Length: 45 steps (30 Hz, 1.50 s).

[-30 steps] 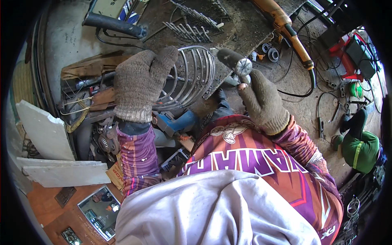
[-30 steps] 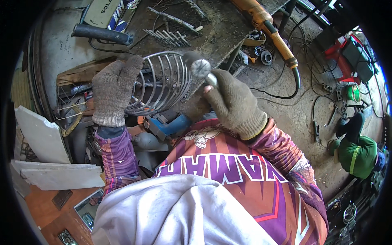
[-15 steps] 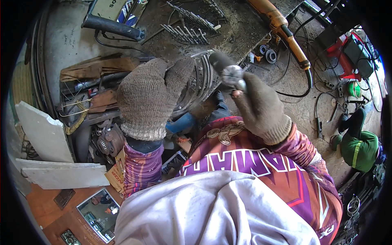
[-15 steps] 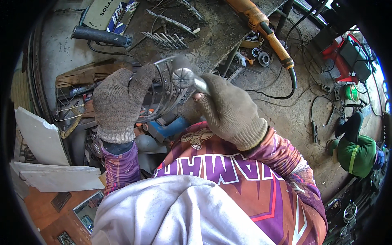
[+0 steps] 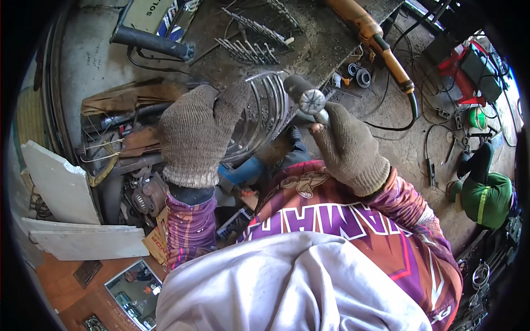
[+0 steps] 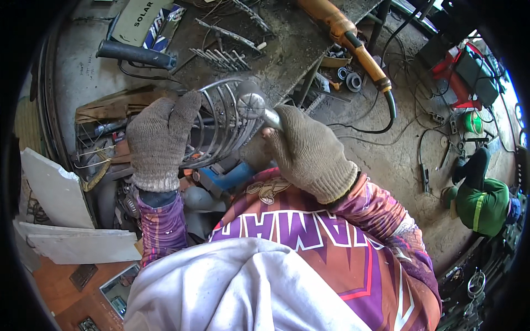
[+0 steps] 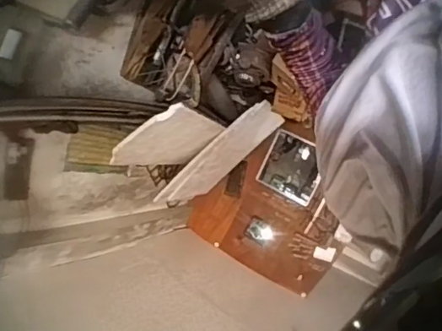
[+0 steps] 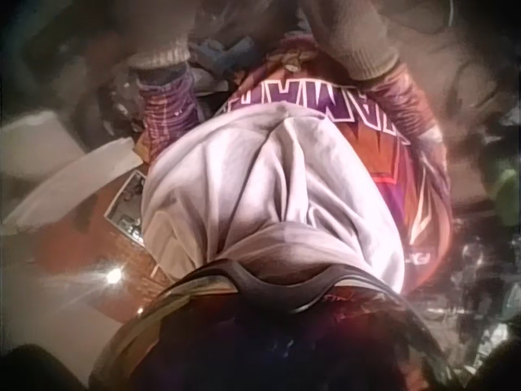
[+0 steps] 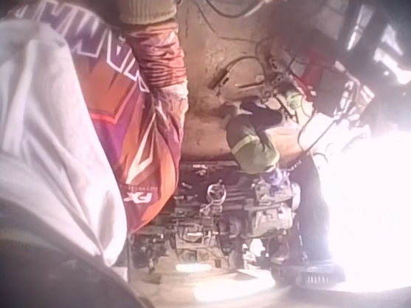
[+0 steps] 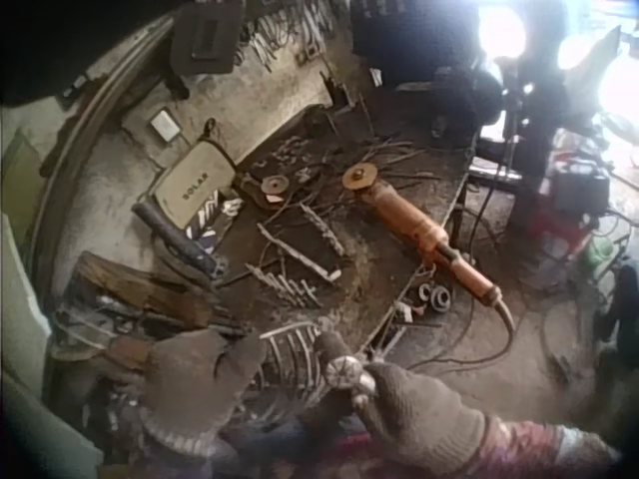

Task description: The person hammers a metal wire basket frame on a workbench. They hold the frame with one gloved hand and strike the metal ribs repeatedly with a hammer to shape it.

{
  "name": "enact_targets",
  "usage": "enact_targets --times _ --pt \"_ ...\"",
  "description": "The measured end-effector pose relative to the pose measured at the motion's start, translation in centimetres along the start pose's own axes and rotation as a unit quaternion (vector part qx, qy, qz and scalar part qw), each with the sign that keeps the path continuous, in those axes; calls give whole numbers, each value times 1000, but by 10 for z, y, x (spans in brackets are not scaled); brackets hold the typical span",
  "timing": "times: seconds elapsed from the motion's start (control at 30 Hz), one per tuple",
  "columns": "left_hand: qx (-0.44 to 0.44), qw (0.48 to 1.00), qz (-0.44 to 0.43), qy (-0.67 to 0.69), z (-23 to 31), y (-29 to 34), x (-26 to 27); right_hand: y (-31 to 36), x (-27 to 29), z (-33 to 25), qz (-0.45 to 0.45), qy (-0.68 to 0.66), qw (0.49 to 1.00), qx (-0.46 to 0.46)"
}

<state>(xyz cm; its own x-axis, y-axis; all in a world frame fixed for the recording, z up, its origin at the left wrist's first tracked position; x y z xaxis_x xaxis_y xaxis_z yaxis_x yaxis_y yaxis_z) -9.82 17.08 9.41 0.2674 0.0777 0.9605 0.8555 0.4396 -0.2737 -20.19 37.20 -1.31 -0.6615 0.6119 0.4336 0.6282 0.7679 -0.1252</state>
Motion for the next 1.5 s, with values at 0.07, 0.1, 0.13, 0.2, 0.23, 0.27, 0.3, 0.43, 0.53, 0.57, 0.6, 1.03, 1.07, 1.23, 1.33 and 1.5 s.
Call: enact_targets --times 0.07,0.1,0.13,0.2,0.23,0.27,0.3,0.43,0.53,0.57,0.6,1.03,1.07,1.23,1.33,1.5 --pt "-2 1000 -8 -18 4 -2 1 1 -1 -2 -27 6 999 -33" --pt "-4 999 -13 -36 7 -5 2 1 -3 -1 -44 7 998 -37" --pt "-5 999 -13 -35 10 -6 2 1 -6 1 -62 8 997 -41" --pt "-1 999 -27 -43 15 -6 3 -2 -8 1 -49 28 998 -7" --pt "-1 999 -25 -43 15 -6 3 -4 -7 1 -55 33 998 -12" --pt "-3 999 -20 -37 15 -6 3 -5 -6 1 -62 37 997 -17" --pt "-3 999 -15 -31 14 -5 3 -7 0 -5 -62 36 997 -16" --pt "-26 998 -6 -59 12 -7 2 7 15 -18 12 -130 990 -51" --pt "-20 1000 -5 -22 13 -9 3 -5 9 -15 -34 23 998 -52" --pt "8 999 -19 -25 6 -9 1 -8 7 -5 -61 40 995 -73" --pt "37 998 -35 -30 -2 -10 -4 -13 5 7 -89 56 990 -93" --pt "241 950 -62 188 -110 -9 -37 -7 14 36 -7 -135 979 -154" --pt "292 931 -67 208 -125 -6 -38 -6 13 37 -12 -148 973 -176" --pt "289 910 -34 295 -123 -12 -26 4 3 61 -20 -157 969 -188" --pt "249 945 -28 209 -132 -12 -29 4 1 54 -39 -171 958 -227" --pt "129 965 -23 226 -137 -4 -43 4 -1 55 -50 -167 963 -207"
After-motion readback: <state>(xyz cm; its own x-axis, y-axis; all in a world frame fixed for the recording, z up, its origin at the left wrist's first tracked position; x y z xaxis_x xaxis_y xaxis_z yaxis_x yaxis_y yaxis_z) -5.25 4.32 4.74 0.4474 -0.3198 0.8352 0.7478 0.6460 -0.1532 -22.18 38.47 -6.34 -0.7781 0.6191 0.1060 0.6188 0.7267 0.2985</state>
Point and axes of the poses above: each hand's wrist, its own y-axis away from the middle knuckle, its own x-axis out of the back of the hand, z = x × y, the point moved 3 cm from there along -y, towards the middle knuckle, and after that the axes turned 1 degree about z, right-handed, at the moved point
